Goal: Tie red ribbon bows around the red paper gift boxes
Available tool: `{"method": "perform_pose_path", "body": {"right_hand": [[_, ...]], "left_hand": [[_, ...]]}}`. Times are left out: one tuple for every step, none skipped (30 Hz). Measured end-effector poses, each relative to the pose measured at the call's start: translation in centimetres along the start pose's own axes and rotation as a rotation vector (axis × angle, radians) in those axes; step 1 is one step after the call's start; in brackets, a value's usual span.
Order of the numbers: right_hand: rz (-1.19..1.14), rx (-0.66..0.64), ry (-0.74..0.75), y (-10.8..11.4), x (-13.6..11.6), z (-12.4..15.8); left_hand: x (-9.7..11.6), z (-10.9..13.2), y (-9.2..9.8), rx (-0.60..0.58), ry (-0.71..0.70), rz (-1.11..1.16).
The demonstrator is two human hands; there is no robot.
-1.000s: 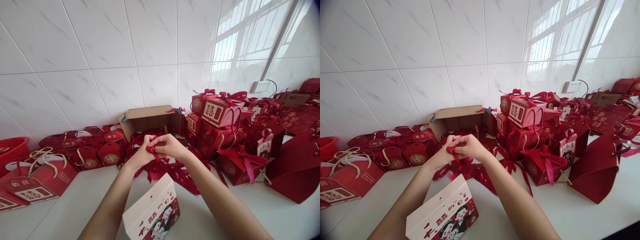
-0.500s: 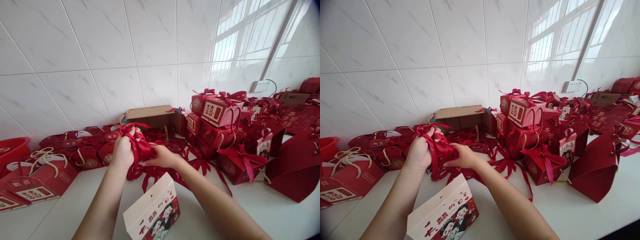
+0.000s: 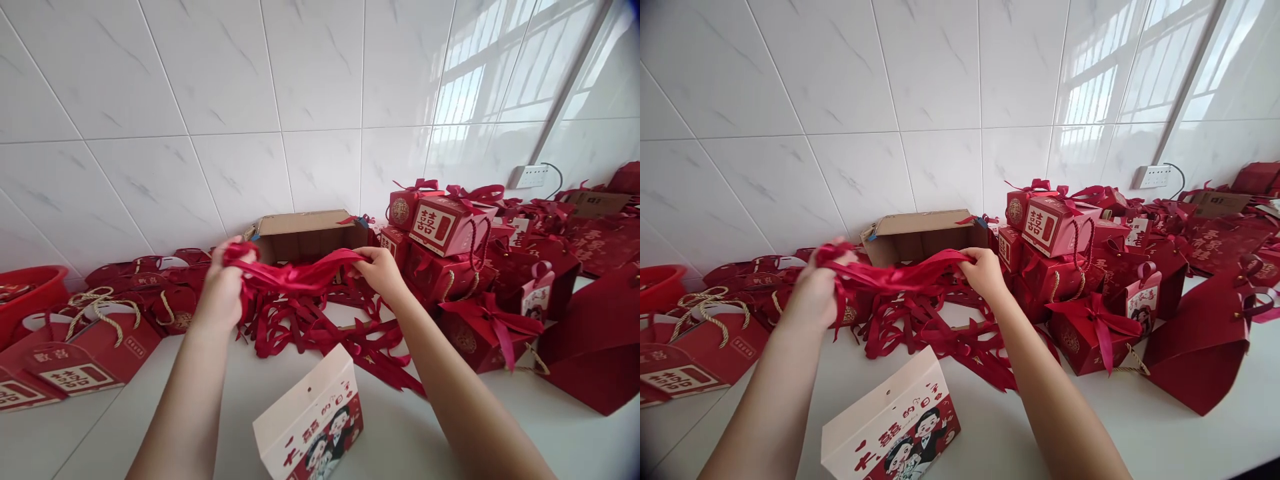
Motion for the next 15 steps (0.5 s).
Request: {"method": "perform_pose_path", "body": {"right_hand": [[-0.068,-0.031,0.002,-0.8,-0.7,0.4],[-0.13,-0.069,0.009,-1.7,-1.5,0.9],[-0.18,-0.111,0.02,-2.6,-2.2,1.4],[-0.226,-0.154,0.03,-3.4,-2.9,1.9],[-0.279,-0.203,0.042,-4.1,-3.4,2.3],[-0.334,-0.258,0.053,-4.6,-3.7,2.5],[-0.371,-0.305,0.055,-4.9,-3.6,2.6],[-0.383,-0.334,0.045,-5.0,-3.2,2.3],[-0.369,-0.338,0.022,-5.0,-2.4,1.9],[-0.32,-0.313,-0.014,-4.8,-1.2,1.1],[-0.249,-0.259,-0.061,-4.6,0.4,0.2],[-0.197,-0.201,-0.103,-4.4,2.0,-0.7],[-0.141,-0.146,-0.154,-4.4,3.8,-1.6],[-0.073,-0.104,-0.209,-4.5,5.6,-2.4],[-0.002,-0.07,-0.256,-4.7,7.3,-3.1]], "left_hand": [[-0.8,0.7,-0.7,-0.071,0.066,-0.057],[-1.7,1.5,-1.5,-0.171,0.145,-0.129],[-2.9,2.4,-2.4,-0.317,0.243,-0.231],[-4.0,3.4,-3.2,-0.464,0.33,-0.332],[-4.9,4.3,-3.7,-0.579,0.395,-0.42],[-5.6,4.8,-3.9,-0.658,0.443,-0.49],[-6.0,4.9,-3.8,-0.679,0.461,-0.542],[-6.3,4.5,-3.5,-0.655,0.445,-0.612],[-6.4,3.8,-2.9,-0.603,0.4,-0.7],[-6.3,2.9,-2.3,-0.538,0.335,-0.798],[-6.2,2.0,-1.6,-0.47,0.259,-0.895],[-6.2,1.2,-1.0,-0.406,0.183,-0.983],[-6.3,0.6,-0.3,-0.36,0.129,-1.048],[-6.7,0.1,0.3,-0.34,0.111,-1.099],[-7.2,-0.2,0.9,-0.337,0.111,-1.156]]}}
Point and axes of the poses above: each hand's wrist, its own z-axis away from the middle knuckle, its own y-axis out of the back of the hand, x = y × z, the point moved 6 cm from there along -z, towards the middle knuckle, and after that the axes turned 10 degrees about z, right-handed, at the moved point
